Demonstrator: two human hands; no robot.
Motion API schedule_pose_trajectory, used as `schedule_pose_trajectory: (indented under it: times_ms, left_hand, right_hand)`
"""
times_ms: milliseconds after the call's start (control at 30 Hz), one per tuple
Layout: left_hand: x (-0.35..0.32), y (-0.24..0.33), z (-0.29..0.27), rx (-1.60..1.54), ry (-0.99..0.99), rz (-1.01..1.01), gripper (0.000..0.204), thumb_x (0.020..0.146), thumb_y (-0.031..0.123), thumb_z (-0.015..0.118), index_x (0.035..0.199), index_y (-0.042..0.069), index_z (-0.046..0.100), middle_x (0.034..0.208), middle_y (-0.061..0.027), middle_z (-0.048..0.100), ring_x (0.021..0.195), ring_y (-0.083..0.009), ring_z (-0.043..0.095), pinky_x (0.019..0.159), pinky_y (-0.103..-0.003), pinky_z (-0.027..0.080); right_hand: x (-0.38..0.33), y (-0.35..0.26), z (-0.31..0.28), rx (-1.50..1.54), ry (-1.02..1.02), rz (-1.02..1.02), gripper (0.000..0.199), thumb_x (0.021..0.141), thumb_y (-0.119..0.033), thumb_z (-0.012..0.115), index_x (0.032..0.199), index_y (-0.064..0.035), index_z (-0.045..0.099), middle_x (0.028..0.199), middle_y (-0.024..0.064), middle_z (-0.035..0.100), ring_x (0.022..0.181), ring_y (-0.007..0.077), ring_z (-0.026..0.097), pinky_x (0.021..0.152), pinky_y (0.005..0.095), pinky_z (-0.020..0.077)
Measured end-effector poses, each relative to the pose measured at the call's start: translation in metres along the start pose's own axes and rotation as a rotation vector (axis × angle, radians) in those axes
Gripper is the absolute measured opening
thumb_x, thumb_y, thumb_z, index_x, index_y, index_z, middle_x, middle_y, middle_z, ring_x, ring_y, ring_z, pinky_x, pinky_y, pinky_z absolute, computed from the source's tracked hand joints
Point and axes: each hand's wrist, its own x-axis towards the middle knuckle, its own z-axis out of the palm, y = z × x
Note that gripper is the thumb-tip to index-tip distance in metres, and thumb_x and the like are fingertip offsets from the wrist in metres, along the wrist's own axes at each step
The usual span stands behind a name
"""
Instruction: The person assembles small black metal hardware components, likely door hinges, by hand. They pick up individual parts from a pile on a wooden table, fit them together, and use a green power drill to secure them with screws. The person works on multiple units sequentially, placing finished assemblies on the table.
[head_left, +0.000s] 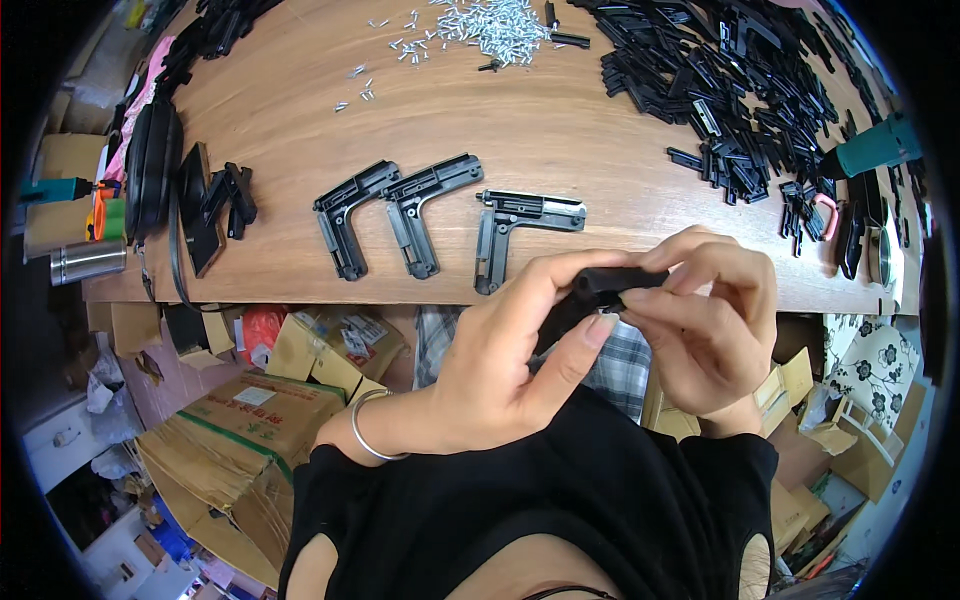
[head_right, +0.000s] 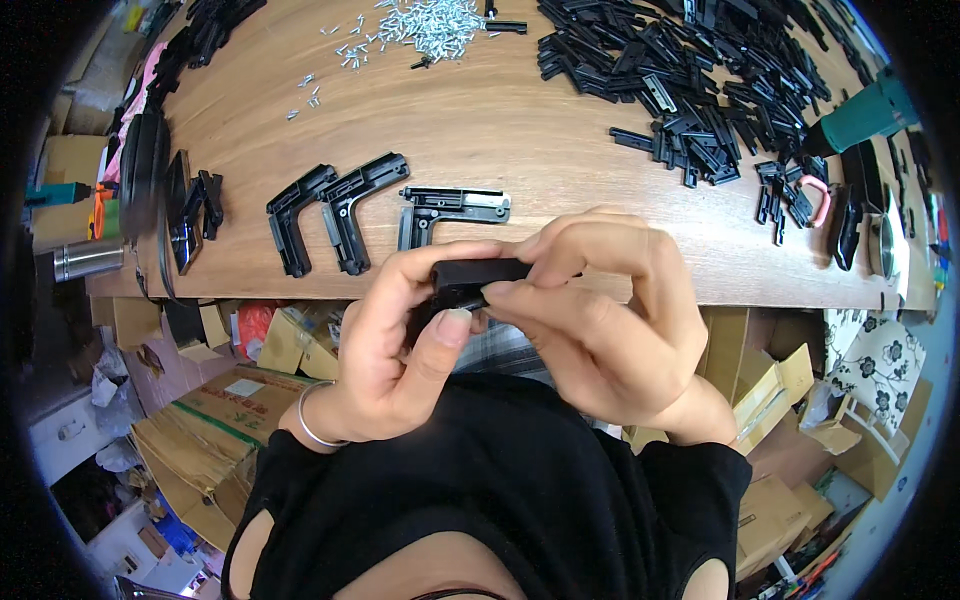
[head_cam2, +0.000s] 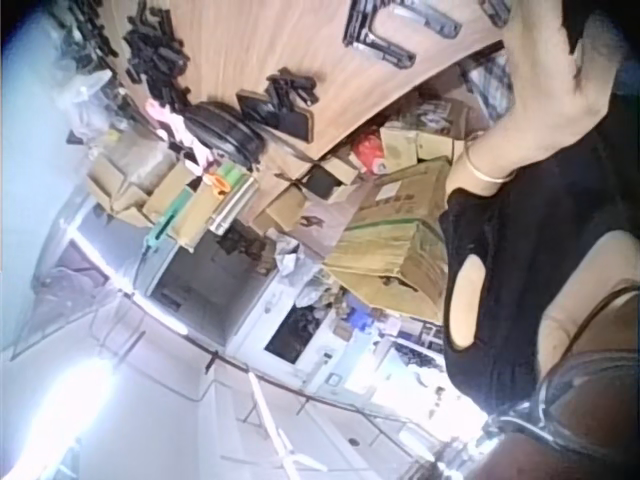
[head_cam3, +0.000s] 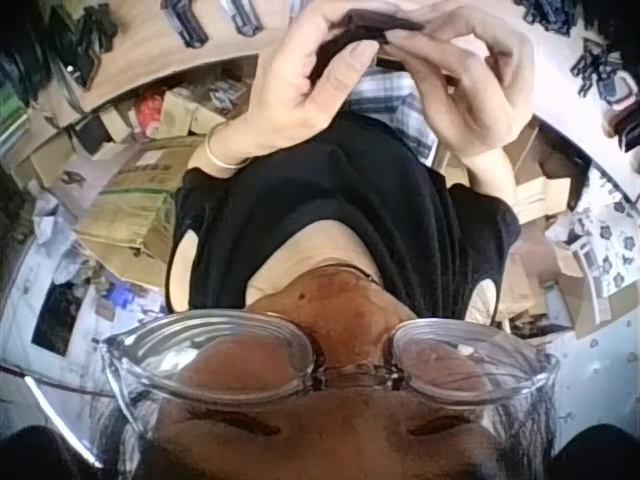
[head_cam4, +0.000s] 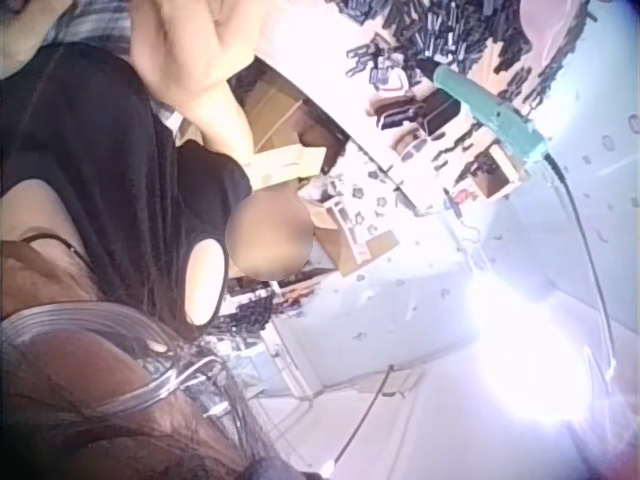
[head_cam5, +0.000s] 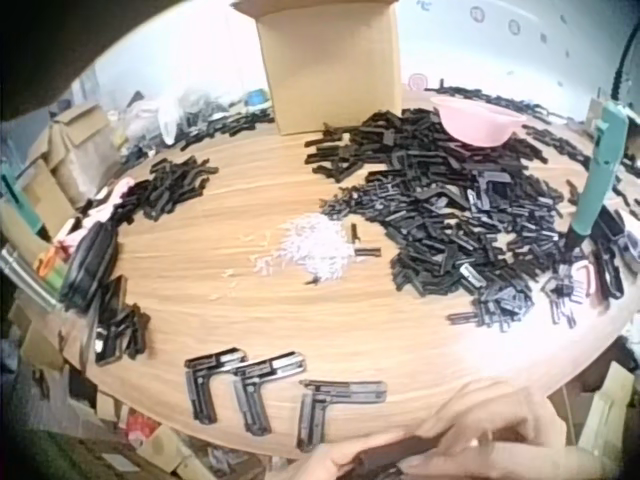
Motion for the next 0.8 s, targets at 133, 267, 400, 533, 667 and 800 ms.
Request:
schedule_pose_trajectory:
  times_ms: [133, 267, 400, 533, 667, 800]
  left_hand:
    - [0.004, -0.001, 0.002, 0.215, -0.028, 0.087, 0.031, 0.093, 0.013, 0.043, 0.118, -0.005, 0.044, 0.108, -0.0126, 0.058, 0.079, -0.0087, 0.056, 0.072, -0.022, 0.047]
    - [0.013, -0.011, 0.003, 0.447, -0.027, 0.357, 0.034, 0.085, 0.01, 0.058, 0.112, -0.006, 0.047, 0.09, -0.0154, 0.063, 0.074, -0.0229, 0.064, 0.063, -0.027, 0.05]
    - [-0.002, -0.028, 0.018, 0.101, 0.042, 0.321, 0.035, 0.083, 0.009, 0.058, 0.112, -0.006, 0.045, 0.081, -0.0152, 0.064, 0.075, -0.0161, 0.064, 0.065, -0.027, 0.051]
    - [0.007, -0.017, 0.014, 0.218, -0.204, 0.367, 0.047, 0.08, 0.021, 0.068, 0.112, -0.006, 0.046, 0.076, -0.0158, 0.063, 0.07, -0.0174, 0.063, 0.058, -0.026, 0.051]
    - [0.015, -0.011, 0.023, 0.45, -0.268, 0.371, 0.038, 0.077, 0.023, 0.07, 0.102, -0.001, 0.055, 0.076, -0.0121, 0.062, 0.059, -0.021, 0.061, 0.055, -0.03, 0.05]
    - [0.034, -0.019, 0.04, 0.545, -0.054, 0.285, 0.023, 0.08, 0.011, 0.062, 0.099, 0.002, 0.054, 0.081, -0.0099, 0.053, 0.066, -0.0202, 0.055, 0.061, -0.032, 0.047]
  right_hand:
    - [-0.008, 0.009, -0.004, 0.28, -0.006, 0.163, 0.031, 0.062, 0.001, 0.075, 0.09, -0.0025, 0.061, 0.094, 0.0108, 0.05, 0.083, 0.0181, 0.056, 0.073, 0.028, 0.0471]
    - [-0.015, 0.023, -0.004, 0.835, -0.032, 0.415, 0.044, 0.064, 0.004, 0.074, 0.103, -0.0017, 0.054, 0.115, 0.0101, 0.044, 0.094, 0.0174, 0.053, 0.084, 0.0313, 0.0437]
    - [-0.03, 0.025, -0.001, 1.478, -0.146, 0.873, 0.017, 0.08, -0.003, 0.061, 0.097, 0.0005, 0.061, 0.109, 0.0141, 0.052, 0.088, 0.0159, 0.058, 0.075, 0.0256, 0.0485]
    - [-0.035, 0.018, -0.002, 1.532, -0.163, 0.895, 0.013, 0.079, -0.003, 0.063, 0.092, 0.0001, 0.063, 0.1, 0.0106, 0.056, 0.083, 0.0122, 0.056, 0.069, 0.0211, 0.0462]
    - [-0.029, 0.015, -0.012, 1.264, -0.114, 1.013, 0.018, 0.082, -0.001, 0.06, 0.1, -0.0037, 0.061, 0.094, 0.0042, 0.058, 0.084, 0.0098, 0.055, 0.07, 0.0216, 0.0451]
    - [0.014, 0.062, -0.04, -0.195, -0.062, 0.255, 0.019, 0.076, 0.0, 0.062, 0.094, -0.0062, 0.064, 0.093, 0.0056, 0.06, 0.086, 0.0189, 0.056, 0.076, 0.0298, 0.0425]
